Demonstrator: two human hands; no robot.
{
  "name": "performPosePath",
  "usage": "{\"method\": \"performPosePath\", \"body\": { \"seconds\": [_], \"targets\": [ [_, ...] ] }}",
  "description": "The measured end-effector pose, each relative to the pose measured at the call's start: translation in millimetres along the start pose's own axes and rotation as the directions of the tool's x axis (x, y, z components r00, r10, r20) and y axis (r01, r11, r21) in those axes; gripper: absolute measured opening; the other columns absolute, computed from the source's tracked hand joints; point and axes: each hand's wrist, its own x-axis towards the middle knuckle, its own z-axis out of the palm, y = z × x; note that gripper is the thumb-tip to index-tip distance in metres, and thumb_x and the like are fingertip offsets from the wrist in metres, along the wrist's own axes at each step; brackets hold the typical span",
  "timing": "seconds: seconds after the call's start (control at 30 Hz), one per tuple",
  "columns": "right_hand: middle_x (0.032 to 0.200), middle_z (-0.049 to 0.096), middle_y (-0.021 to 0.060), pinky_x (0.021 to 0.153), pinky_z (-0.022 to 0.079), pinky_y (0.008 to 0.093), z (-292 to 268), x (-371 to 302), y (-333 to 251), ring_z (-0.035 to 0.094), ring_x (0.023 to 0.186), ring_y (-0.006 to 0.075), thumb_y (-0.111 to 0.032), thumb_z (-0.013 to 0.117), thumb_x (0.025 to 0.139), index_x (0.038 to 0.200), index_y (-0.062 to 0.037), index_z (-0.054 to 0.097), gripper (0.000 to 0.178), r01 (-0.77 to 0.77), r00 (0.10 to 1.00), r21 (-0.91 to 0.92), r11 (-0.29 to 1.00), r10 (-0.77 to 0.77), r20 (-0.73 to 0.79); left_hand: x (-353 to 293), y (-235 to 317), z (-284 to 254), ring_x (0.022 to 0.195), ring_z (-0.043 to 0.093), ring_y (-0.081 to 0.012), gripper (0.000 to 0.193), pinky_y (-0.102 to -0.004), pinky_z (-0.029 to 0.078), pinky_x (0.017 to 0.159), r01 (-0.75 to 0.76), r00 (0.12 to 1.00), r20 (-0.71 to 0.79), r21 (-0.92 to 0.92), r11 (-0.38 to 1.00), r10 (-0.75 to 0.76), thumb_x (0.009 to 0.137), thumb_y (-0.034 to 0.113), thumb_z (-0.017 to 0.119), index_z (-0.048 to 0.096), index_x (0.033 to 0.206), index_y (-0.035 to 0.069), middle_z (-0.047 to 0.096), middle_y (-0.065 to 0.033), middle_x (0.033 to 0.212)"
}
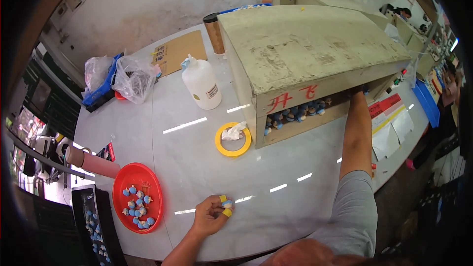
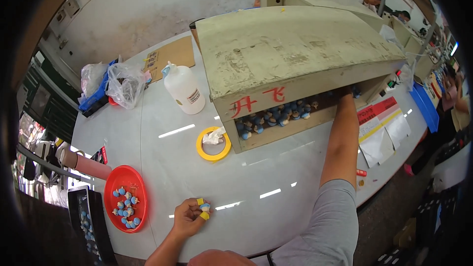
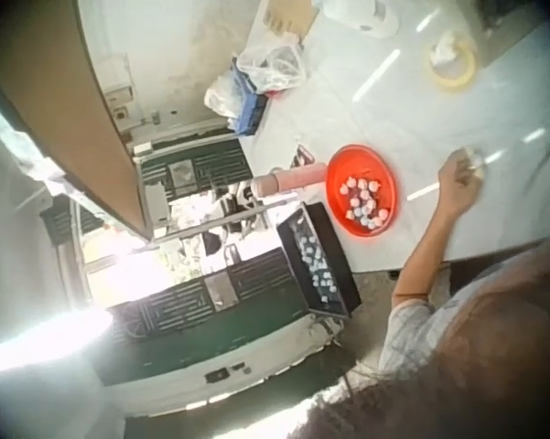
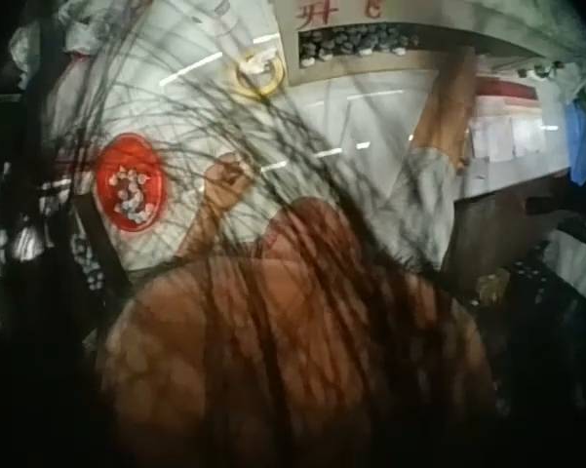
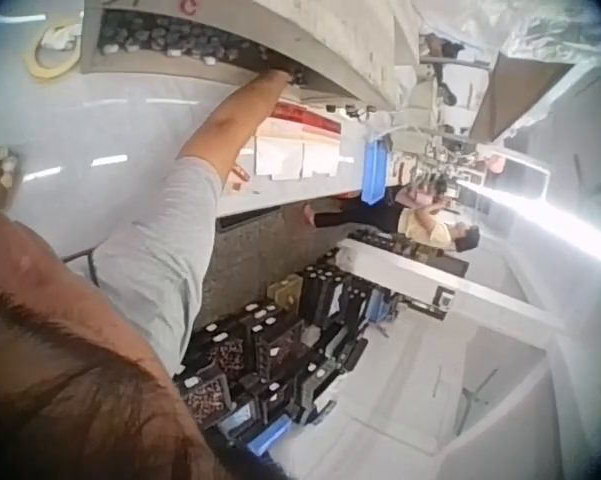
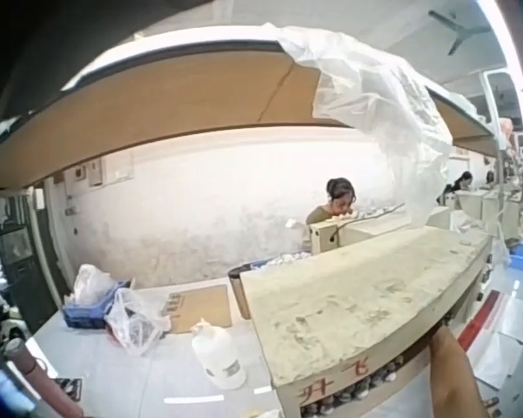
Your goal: The person assembles figurines by taking components from a storage box, applying adhesive to the pieces using a glue bottle, and pressing the parts together by hand.
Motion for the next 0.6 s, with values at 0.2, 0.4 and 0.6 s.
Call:
{"method": "performPosePath", "body": {
  "seconds": [0.2, 0.4, 0.6],
  "targets": [
    [0.138, 0.050, 0.0157, 0.108, 0.033, 0.0479, 73.9, 36.8, -54.3, 0.045, 0.128, 0.0357, -0.044, 0.049, 0.089, 0.131, -0.0100, 0.052, 0.054, 0.096, 0.995, 0.194, 0.976, -0.093, -0.025, -0.9, 0.5, 0.6, 0.099, 0.066, -0.0214, 0.030, -0.0314, 0.056, 0.083, 0.045, 0.999, 0.005, -0.007, 0.999, -0.045, 0.084, -0.010, 0.060, 0.050, 0.112, -0.002, 0.060, -0.0169, 0.115],
    [0.137, 0.051, 0.0156, 0.108, 0.033, 0.0481, 34.2, 14.7, -71.1, 0.045, 0.127, 0.0356, -0.044, 0.049, 0.088, 0.130, -0.0099, 0.053, 0.054, 0.077, 0.995, 0.276, 0.958, -0.057, -0.081, 3.9, 2.4, 4.8, 0.095, 0.066, -0.0206, 0.028, -0.0305, 0.055, 0.080, 0.031, 0.999, -0.033, 0.023, 0.999, -0.030, 0.084, -0.010, 0.061, 0.051, 0.109, -0.002, 0.061, -0.0152, 0.111],
    [0.136, 0.052, 0.0155, 0.108, 0.033, 0.0483, -40.4, -6.6, -160.5, 0.046, 0.127, 0.0354, -0.045, 0.049, 0.088, 0.129, -0.0097, 0.054, 0.054, 0.088, 0.983, 0.319, 0.944, -0.031, -0.180, 6.1, -3.1, 4.0, 0.095, 0.067, -0.0201, 0.027, -0.0290, 0.055, 0.080, 0.081, 0.995, -0.063, 0.025, 0.996, -0.079, 0.084, -0.011, 0.060, 0.051, 0.108, -0.003, 0.062, -0.0139, 0.111]
  ]
}}
